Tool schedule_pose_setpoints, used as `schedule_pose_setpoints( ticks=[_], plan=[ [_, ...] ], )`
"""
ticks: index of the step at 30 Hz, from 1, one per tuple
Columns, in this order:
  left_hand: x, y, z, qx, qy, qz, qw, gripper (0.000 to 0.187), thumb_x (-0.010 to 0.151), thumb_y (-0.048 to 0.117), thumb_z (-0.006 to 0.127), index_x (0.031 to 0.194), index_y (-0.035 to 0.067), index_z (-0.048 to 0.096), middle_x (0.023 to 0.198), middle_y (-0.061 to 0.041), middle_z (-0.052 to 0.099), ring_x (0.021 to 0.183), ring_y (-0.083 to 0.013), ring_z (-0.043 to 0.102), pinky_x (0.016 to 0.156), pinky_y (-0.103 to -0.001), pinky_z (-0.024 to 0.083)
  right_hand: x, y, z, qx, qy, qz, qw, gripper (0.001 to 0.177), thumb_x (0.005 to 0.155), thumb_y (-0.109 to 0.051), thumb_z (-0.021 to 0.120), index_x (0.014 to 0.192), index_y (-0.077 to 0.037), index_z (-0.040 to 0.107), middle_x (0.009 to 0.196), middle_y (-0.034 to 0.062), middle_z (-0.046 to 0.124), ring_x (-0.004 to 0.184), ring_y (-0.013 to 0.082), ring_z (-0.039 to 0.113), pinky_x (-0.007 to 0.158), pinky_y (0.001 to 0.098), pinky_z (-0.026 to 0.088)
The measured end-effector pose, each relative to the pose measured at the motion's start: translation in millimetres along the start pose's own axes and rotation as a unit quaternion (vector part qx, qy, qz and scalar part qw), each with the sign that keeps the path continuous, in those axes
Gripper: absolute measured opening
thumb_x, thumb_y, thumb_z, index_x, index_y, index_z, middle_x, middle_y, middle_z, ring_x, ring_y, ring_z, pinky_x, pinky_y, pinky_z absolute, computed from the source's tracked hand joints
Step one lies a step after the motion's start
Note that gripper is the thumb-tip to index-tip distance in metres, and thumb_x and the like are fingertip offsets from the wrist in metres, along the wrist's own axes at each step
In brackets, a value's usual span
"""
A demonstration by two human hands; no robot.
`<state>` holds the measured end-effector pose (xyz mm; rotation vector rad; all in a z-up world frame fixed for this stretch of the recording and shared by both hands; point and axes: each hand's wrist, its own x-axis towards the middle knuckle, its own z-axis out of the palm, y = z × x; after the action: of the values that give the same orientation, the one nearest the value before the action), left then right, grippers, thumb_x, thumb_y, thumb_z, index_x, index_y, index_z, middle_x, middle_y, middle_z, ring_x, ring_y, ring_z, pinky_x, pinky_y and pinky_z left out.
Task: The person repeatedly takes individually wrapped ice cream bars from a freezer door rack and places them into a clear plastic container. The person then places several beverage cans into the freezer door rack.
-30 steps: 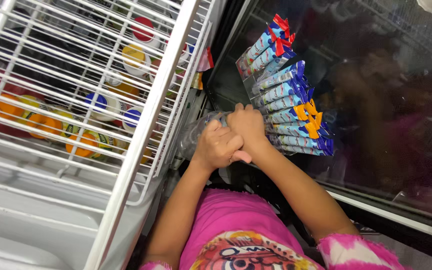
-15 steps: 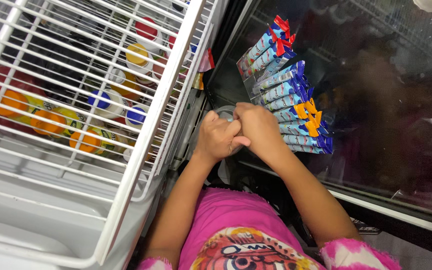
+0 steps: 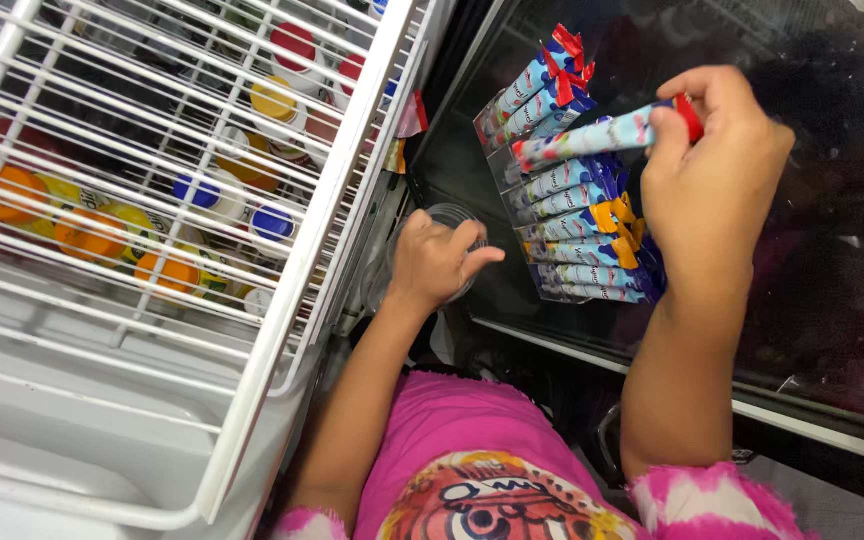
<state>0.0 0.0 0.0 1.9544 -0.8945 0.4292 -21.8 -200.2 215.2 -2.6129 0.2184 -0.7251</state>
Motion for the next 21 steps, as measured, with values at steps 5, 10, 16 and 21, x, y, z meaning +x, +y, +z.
schedule_pose_setpoints(
  ticks=[5, 10, 16, 21],
  plan=[
    [16.8, -1.7, 15.7, 0.056, -0.026, -0.008, 0.998, 0.054, 0.095, 0.057, 0.066, 0.123, 0.012, 0.072, 0.051, -0.007, 0.051, 0.044, -0.0269, 0.043, 0.066, -0.037, 0.037, 12.7, 24.9, 44.5, -0.088, 0.021, -0.027, 0.995, 0.016, 0.092, 0.007, 0.071, 0.107, 0.0, 0.071, 0.087, 0.0179, 0.073, 0.08, 0.0321, 0.076, 0.07, 0.0386, 0.057],
    [37.6, -16.1, 40.9, 0.093, -0.054, -0.009, 0.994, 0.066, 0.093, 0.06, 0.063, 0.137, 0.01, 0.067, 0.044, -0.007, 0.049, 0.038, -0.0268, 0.041, 0.061, -0.037, 0.038, 6.7, 38.3, 73.4, -0.061, 0.014, -0.091, 0.994, 0.016, 0.091, 0.003, 0.078, 0.105, -0.001, 0.073, 0.091, 0.0191, 0.073, 0.082, 0.0346, 0.073, 0.072, 0.0402, 0.056],
    [42.5, -25.4, 66.6, 0.128, -0.086, 0.007, 0.988, 0.063, 0.094, 0.062, 0.063, 0.134, 0.014, 0.068, 0.041, -0.005, 0.049, 0.035, -0.0252, 0.044, 0.061, -0.037, 0.039, 8.4, 51.4, 89.0, -0.012, 0.003, -0.033, 0.999, 0.021, 0.083, -0.001, 0.084, 0.099, -0.002, 0.07, 0.085, 0.0146, 0.073, 0.075, 0.029, 0.075, 0.069, 0.0374, 0.057],
    [31.7, -27.1, 63.8, 0.063, -0.036, 0.025, 0.997, 0.045, 0.097, 0.056, 0.064, 0.111, 0.014, 0.07, 0.049, -0.005, 0.053, 0.043, -0.0251, 0.049, 0.064, -0.037, 0.038, 6.9, 53.2, 103.4, -0.048, -0.01, 0.011, 0.999, 0.025, 0.08, -0.006, 0.089, 0.091, -0.002, 0.067, 0.079, 0.0125, 0.074, 0.072, 0.0297, 0.074, 0.065, 0.0378, 0.056]
  ],
)
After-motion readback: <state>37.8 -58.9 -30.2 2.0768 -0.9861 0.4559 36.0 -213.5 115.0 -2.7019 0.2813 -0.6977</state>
